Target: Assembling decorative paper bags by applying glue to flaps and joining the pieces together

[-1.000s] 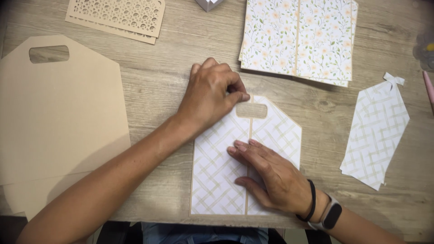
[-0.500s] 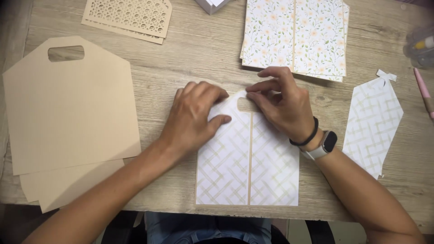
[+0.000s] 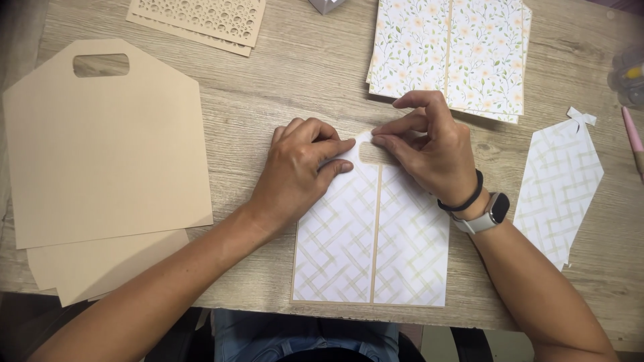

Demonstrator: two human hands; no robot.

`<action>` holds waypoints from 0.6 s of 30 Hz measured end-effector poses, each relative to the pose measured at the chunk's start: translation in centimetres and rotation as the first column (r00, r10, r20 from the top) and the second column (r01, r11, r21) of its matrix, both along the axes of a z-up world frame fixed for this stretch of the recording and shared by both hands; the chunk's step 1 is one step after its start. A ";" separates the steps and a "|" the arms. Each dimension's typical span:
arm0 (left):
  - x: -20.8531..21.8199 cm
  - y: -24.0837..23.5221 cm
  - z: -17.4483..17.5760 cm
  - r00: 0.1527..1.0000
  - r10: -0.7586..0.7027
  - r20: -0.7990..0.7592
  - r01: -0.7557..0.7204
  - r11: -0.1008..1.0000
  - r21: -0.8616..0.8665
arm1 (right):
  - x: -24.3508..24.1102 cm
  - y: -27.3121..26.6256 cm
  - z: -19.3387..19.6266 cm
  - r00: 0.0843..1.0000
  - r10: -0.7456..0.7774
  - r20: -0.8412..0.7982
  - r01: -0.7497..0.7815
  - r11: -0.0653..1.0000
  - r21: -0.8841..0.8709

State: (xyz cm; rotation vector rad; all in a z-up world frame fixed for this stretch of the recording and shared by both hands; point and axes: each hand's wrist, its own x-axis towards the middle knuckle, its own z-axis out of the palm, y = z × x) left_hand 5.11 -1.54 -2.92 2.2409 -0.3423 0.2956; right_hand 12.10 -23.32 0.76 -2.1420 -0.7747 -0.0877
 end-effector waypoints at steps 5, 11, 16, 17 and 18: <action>0.1 -0.1 0.2 1.000 -0.001 0.005 0.001 1.000 0.007 | -0.1 0.0 0.0 1.000 0.004 0.016 -0.004 1.000 -0.009; 0.3 -0.1 0.3 1.000 -0.005 0.005 0.005 1.000 0.003 | -0.1 0.0 0.1 1.000 -0.006 0.022 0.007 1.000 -0.014; 0.3 -0.1 0.5 1.000 -0.012 -0.001 0.012 1.000 0.013 | -0.2 0.2 0.3 1.000 -0.011 0.018 0.011 1.000 -0.007; 0.3 0.0 0.7 1.000 -0.014 -0.005 0.014 1.000 0.014 | -0.2 0.2 0.3 1.000 -0.011 0.020 0.011 1.000 0.002; 0.3 0.0 0.8 1.000 -0.016 -0.010 0.016 1.000 0.015 | -0.2 0.2 0.3 1.000 -0.012 0.023 0.011 1.000 0.010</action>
